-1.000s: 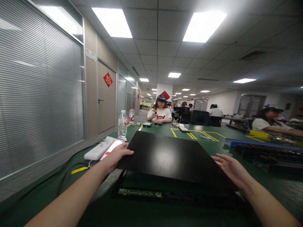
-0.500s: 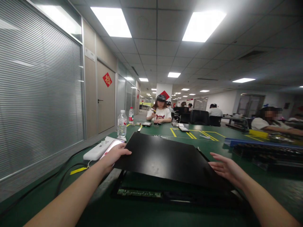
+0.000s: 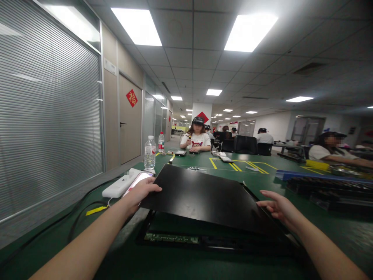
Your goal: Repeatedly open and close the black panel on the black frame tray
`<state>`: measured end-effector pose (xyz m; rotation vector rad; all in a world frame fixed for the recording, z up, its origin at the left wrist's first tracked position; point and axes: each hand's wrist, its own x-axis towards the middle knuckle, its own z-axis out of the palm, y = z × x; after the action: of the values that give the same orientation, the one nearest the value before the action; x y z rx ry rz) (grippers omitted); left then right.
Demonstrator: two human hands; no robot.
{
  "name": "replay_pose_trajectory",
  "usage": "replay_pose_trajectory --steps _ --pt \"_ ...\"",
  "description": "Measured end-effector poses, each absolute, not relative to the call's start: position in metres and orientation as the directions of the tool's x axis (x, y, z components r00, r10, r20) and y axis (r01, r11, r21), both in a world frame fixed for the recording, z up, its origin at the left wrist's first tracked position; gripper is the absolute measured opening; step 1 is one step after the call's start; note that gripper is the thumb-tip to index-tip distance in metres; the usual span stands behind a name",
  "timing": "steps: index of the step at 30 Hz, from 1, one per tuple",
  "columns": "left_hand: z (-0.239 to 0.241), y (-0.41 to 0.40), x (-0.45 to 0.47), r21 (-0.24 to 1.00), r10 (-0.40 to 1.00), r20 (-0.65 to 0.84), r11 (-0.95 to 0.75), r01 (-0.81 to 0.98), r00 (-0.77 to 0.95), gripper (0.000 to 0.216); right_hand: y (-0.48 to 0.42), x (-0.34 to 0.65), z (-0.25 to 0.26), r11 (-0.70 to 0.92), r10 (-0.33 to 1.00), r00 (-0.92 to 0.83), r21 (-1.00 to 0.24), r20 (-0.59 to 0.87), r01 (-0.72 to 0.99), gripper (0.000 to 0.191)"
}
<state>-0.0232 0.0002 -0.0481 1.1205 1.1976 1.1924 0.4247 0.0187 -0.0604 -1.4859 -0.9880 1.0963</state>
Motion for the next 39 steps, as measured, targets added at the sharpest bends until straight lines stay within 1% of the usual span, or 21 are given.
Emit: replay_pose_trajectory --steps 4,10,17,23,29,35,39 --pt "-0.057 0.004 -0.018 0.998 0.998 -0.050 0.051 -0.043 0.032 0.034 0.021 0.427 -0.063 -0.154 0.940 0.327 -0.978 -0.100 0.142 0.042" --pt "-0.060 0.002 -0.014 0.997 0.997 -0.076 0.076 0.001 0.034 0.036 0.025 0.429 -0.066 -0.183 0.923 0.375 -0.955 -0.085 0.233 0.038" --pt "-0.063 0.003 -0.015 0.994 0.993 -0.106 0.106 -0.005 0.043 0.039 0.027 0.429 -0.066 -0.197 0.913 0.398 -0.948 -0.084 0.252 0.039" --pt "-0.066 0.004 -0.013 0.994 0.993 -0.107 0.107 0.006 0.054 0.037 0.027 0.431 -0.066 -0.161 0.904 0.426 -0.952 -0.037 0.261 0.039" --pt "-0.070 0.005 -0.013 0.994 0.992 -0.109 0.108 0.025 0.066 0.035 0.029 0.432 -0.068 -0.190 0.905 0.424 -0.924 -0.034 0.331 0.042" --pt "-0.070 0.005 -0.013 0.992 0.991 -0.122 0.119 0.039 0.063 0.036 0.033 0.435 -0.070 -0.184 0.915 0.404 -0.871 0.019 0.457 0.046" --pt "-0.071 0.006 -0.014 0.991 0.985 -0.132 0.128 0.040 0.114 0.036 0.037 0.439 -0.073 -0.185 0.911 0.410 -0.834 0.054 0.520 0.049"
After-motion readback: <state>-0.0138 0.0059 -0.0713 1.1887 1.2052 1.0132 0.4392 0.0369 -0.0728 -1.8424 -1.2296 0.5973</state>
